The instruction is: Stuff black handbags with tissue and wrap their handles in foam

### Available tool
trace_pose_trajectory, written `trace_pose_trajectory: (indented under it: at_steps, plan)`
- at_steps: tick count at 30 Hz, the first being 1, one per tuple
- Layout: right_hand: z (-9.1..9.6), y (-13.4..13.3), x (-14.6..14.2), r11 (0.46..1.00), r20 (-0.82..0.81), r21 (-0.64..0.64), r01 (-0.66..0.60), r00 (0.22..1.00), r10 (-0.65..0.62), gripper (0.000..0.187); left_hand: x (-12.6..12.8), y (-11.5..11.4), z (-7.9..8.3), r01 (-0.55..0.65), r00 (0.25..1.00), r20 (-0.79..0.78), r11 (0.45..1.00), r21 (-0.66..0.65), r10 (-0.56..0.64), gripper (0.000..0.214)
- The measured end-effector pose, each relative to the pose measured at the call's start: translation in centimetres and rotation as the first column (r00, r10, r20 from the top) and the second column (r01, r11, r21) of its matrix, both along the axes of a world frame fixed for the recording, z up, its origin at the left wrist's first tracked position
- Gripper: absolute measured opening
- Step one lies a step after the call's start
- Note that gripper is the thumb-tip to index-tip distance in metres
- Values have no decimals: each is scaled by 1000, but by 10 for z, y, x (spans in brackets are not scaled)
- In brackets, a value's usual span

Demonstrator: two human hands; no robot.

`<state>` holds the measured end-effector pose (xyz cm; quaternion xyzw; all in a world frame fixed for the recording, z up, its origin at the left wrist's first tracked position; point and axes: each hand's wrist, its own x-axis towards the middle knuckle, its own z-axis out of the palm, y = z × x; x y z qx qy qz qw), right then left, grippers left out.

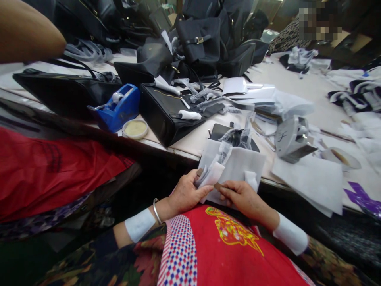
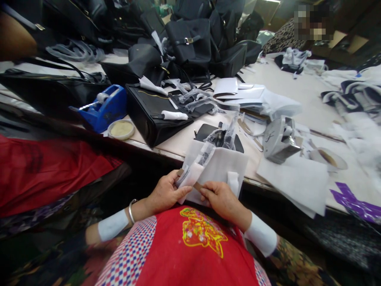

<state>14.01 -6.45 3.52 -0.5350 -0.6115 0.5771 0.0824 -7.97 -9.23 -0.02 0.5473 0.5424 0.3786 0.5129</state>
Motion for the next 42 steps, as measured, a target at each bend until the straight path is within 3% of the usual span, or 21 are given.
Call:
trace_pose_trajectory:
  at_steps: [5,9,14,17,20,26,29,31,33,36,40,42]
  plan:
    - [-18,14,-18,998,-183,-68,13,983,-25,34,-3,0,-2,-32,999,21,998,-61,33,51]
    - [-25,20,-16,994,-288,-112,-17,958,-17,40,-4,1,-3,-52,998,25,991,-122,55,52]
    - [-29,19,-7,976,-306,-216,-13,950,-55,44,-2,3,0,-13,984,174,988,-153,40,54]
    - [-28,20,-10,976,-268,-210,-60,963,2,37,0,3,2,37,983,185,987,-155,-8,37]
    - [-23,25,-18,981,-231,-154,-115,970,77,29,-2,4,4,54,995,89,985,-162,-40,29]
    - [-6,27,-9,980,-123,-105,-168,980,155,21,-6,8,8,91,993,78,994,-53,-87,29]
    - [14,20,3,979,41,23,-202,979,201,31,-6,11,8,86,994,73,994,-68,-81,28]
    - [29,17,8,949,95,149,-278,959,266,32,-5,13,8,95,992,91,990,-103,-86,29]
    - [44,20,10,895,79,222,-388,922,380,26,-5,15,7,107,990,111,984,-140,-92,30]
    - [56,33,10,840,-65,168,-516,844,532,33,-7,17,7,139,985,128,976,-167,-119,32]
    - [54,52,4,837,-303,124,-533,783,543,40,-9,18,6,171,976,160,973,-153,-146,31]
    - [48,54,-3,814,-219,227,-535,786,578,35,-10,17,5,162,977,163,976,-142,-139,31]
